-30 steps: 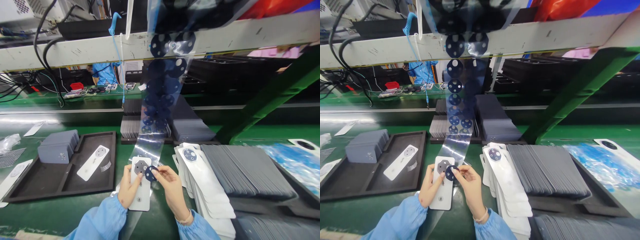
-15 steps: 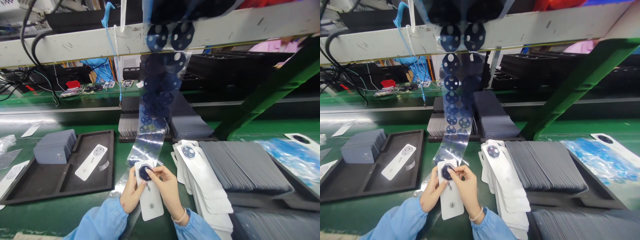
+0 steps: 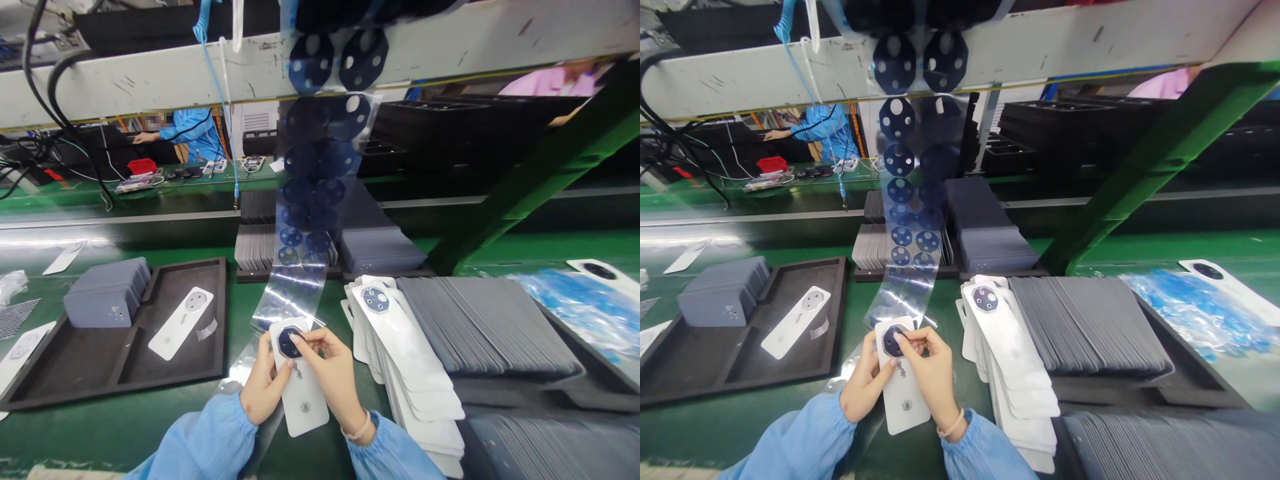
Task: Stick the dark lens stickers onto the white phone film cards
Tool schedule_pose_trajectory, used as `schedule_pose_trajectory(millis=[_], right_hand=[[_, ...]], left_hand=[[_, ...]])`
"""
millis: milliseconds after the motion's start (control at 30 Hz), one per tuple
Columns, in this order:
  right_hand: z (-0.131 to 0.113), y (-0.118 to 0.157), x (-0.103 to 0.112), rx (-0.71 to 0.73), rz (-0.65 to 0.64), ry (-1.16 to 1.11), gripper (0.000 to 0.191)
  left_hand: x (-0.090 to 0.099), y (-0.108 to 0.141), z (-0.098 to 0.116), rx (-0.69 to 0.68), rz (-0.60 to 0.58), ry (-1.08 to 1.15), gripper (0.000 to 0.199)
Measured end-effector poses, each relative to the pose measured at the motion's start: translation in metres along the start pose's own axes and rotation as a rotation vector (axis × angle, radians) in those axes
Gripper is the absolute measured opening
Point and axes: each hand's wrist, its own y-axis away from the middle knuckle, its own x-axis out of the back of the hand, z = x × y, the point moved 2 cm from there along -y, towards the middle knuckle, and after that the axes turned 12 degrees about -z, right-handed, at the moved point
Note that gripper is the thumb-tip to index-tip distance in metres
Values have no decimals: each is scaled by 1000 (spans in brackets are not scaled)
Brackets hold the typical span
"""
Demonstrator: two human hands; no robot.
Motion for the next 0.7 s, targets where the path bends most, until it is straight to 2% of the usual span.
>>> schedule_pose_trajectory(millis=[333,700], right_hand=[[-6,2,-3,19,21,11,19],[-6,2,-3,29,32,3,19]], left_hand=[[-3,-1,0,-8,-73,12,53],[-2,-2,1,12,-54,93,54]])
